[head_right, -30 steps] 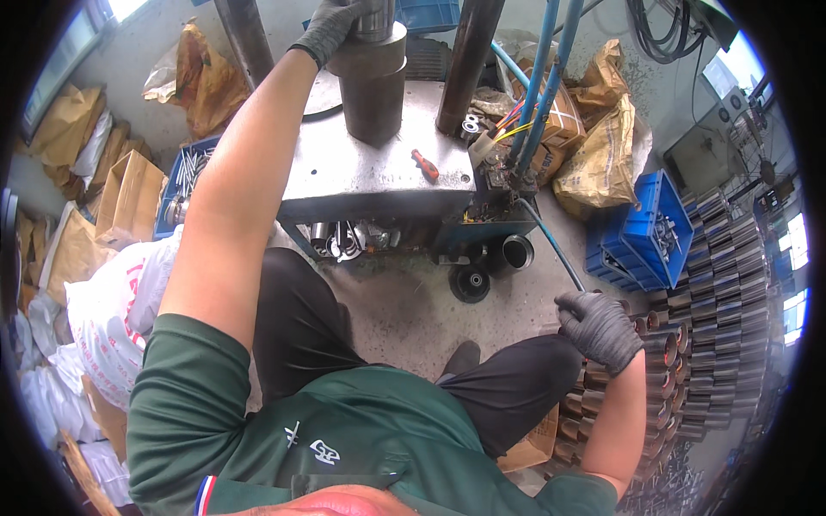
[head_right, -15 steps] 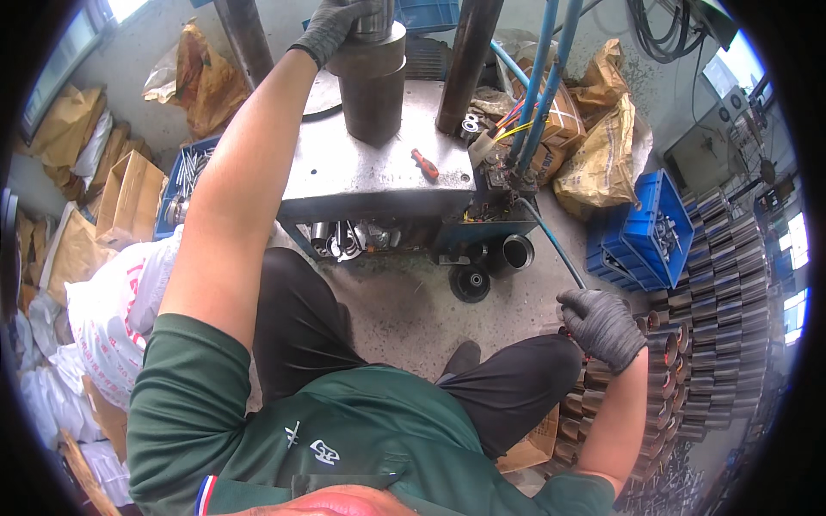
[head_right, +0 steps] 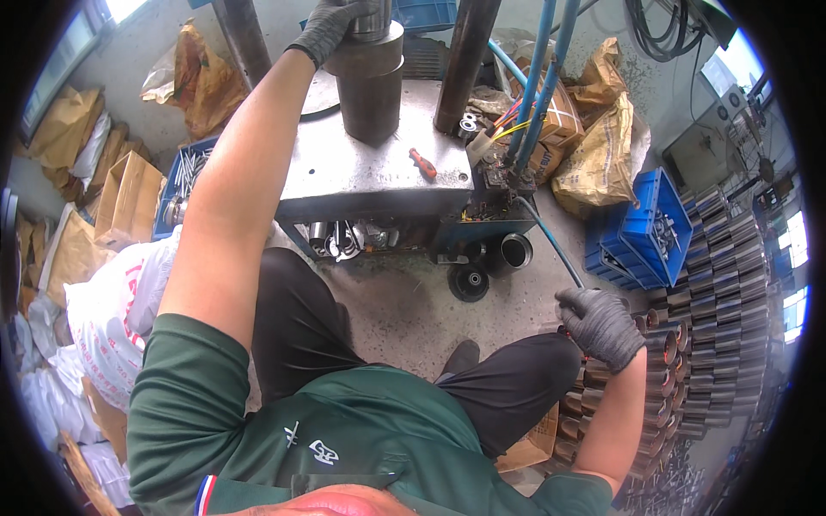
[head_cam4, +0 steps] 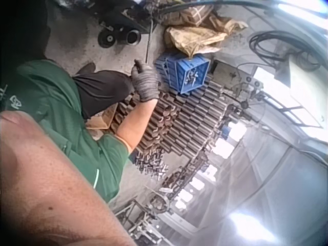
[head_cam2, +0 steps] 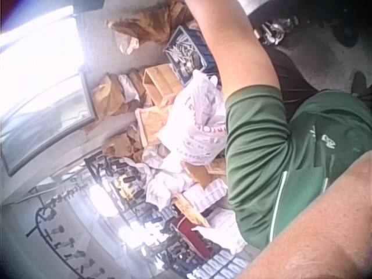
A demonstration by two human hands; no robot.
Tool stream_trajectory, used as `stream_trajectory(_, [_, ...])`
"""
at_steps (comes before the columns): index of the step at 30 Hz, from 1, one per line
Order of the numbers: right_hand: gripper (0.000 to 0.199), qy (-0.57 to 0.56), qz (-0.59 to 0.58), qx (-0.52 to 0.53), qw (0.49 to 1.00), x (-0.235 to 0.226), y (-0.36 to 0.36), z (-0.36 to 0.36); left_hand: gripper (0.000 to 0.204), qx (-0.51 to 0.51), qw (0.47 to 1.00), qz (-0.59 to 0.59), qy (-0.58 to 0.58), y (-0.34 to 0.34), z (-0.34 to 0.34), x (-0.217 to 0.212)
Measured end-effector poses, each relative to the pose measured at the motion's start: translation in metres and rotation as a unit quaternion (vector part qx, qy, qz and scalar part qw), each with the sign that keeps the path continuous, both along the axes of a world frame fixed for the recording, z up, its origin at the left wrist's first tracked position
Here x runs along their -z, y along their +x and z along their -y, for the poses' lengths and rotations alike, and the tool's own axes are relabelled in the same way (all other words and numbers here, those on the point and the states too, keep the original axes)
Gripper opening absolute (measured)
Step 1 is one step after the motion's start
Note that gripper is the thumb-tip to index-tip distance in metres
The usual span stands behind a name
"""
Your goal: The recorder is inserting wire-wound stators into metal housings using a hydraulic press to seat them properly, then trimming the excess length of the lead wires using scissors.
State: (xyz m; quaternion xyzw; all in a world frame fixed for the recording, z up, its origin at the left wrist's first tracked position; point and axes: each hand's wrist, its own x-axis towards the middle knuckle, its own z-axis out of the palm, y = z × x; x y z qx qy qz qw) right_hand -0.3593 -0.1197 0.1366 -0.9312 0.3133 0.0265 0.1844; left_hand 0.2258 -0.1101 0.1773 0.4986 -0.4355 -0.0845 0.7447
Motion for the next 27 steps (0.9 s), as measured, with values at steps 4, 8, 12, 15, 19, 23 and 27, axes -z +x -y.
stream_trajectory(4, [0.03,-0.001,-0.007,0.015,1.0,-0.003,0.002,0.006,0.065,-0.033,0.999,0.025,0.014,0.007,-0.001,0.0])
stream_trajectory(8, [0.027,-0.016,0.16,0.076,0.984,-0.004,0.003,0.02,0.065,-0.077,0.994,0.057,0.059,0.012,0.001,0.0])
stream_trajectory(12, [0.021,-0.282,0.287,0.065,0.913,-0.018,0.03,0.066,0.063,-0.009,1.0,0.006,0.004,0.01,0.005,0.005])
stream_trajectory(15, [0.021,-0.307,0.303,0.074,0.899,-0.052,0.063,0.106,0.064,0.021,1.0,0.007,-0.021,0.01,0.004,0.006])
stream_trajectory(19, [0.031,-0.335,0.247,0.136,0.899,-0.092,0.107,0.124,0.061,0.118,0.991,-0.02,-0.061,-0.004,0.007,0.006])
stream_trajectory(23, [0.056,-0.425,0.163,0.105,0.884,-0.102,0.134,0.192,0.063,-0.087,0.99,0.112,0.022,0.019,0.001,0.004])
stream_trajectory(27, [0.078,-0.298,0.212,0.204,0.908,-0.102,0.143,0.19,0.076,-0.09,0.987,0.119,0.052,0.008,-0.009,0.002])
